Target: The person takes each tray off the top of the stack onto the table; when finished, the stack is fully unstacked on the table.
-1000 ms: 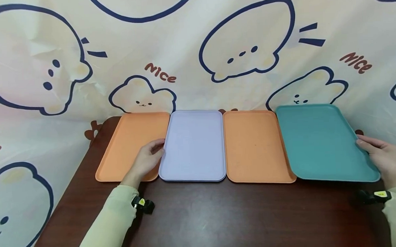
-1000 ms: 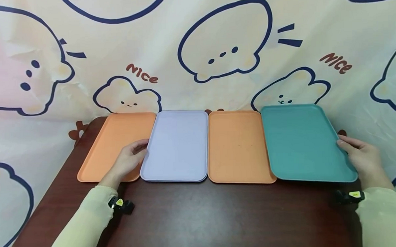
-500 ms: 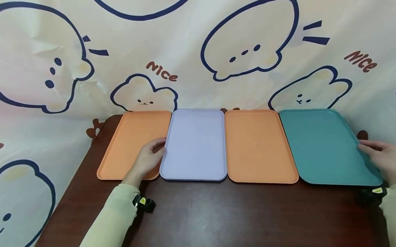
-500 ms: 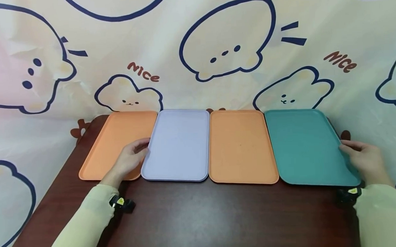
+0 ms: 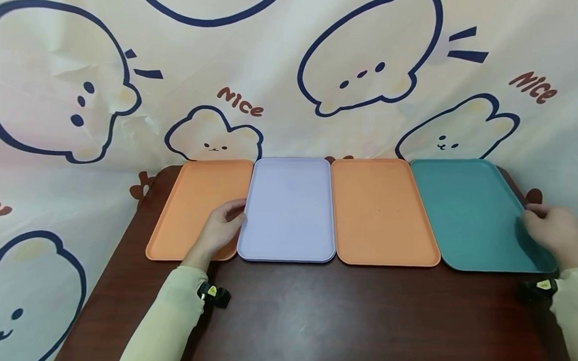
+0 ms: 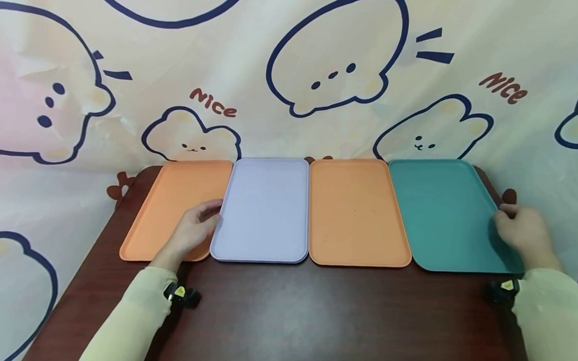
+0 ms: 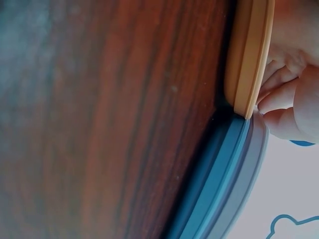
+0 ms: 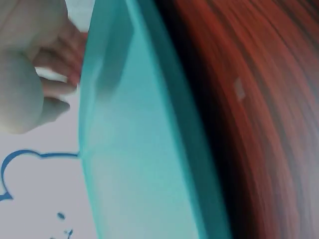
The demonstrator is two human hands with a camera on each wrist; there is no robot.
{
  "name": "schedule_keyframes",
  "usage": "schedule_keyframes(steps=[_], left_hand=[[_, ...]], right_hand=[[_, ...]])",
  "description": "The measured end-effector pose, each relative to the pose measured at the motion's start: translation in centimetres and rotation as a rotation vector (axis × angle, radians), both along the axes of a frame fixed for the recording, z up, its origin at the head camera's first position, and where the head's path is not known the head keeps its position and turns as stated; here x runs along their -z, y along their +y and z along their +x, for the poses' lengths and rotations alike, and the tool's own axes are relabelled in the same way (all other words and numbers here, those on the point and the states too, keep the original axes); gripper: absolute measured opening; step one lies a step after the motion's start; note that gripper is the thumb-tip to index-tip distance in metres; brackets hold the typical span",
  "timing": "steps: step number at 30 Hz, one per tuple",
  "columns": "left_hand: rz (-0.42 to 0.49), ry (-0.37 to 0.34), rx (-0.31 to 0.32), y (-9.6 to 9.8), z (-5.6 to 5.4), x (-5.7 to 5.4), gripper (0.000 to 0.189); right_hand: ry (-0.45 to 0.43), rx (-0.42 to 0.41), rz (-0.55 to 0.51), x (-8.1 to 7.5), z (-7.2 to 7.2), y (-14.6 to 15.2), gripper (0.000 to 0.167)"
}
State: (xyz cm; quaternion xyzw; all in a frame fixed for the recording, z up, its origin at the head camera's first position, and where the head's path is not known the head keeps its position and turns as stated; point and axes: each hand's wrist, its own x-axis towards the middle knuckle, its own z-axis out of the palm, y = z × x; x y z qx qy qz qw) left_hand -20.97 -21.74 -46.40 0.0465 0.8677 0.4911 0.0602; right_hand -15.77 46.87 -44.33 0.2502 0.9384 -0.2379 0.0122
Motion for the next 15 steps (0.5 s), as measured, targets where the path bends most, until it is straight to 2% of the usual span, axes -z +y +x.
schedule_keyframes(steps=[2, 4, 7, 9, 11, 15], left_hand=[[0.001, -0.002, 0.005, 0.1, 0.0, 0.0, 0.049], [0.002, -0.005, 0.004, 0.1, 0.0, 0.0, 0.048], [0.003, -0.007, 0.001, 0.1, 0.0, 0.1, 0.048], [0.004, -0.007, -0.001, 0.1, 0.0, 0.1, 0.048], [0.005, -0.007, 0.0, 0.0, 0.0, 0.1, 0.048], [0.003, -0.001, 0.004, -0.1, -0.1, 0.1, 0.048]], right_hand=[[0.041, 0.022, 0.025, -0.6, 0.4, -1.2, 0.061], [0.112, -0.008, 0.067, -1.2, 0.8, -2.7, 0.059], [0.247, -0.122, 0.098, -1.9, 1.0, -4.8, 0.053], [0.313, -0.207, 0.074, -2.2, 1.1, -6.2, 0.051], [0.352, -0.267, 0.038, -2.5, 0.9, -7.5, 0.049], [0.399, -0.335, -0.003, -2.7, 0.3, -10.4, 0.045]])
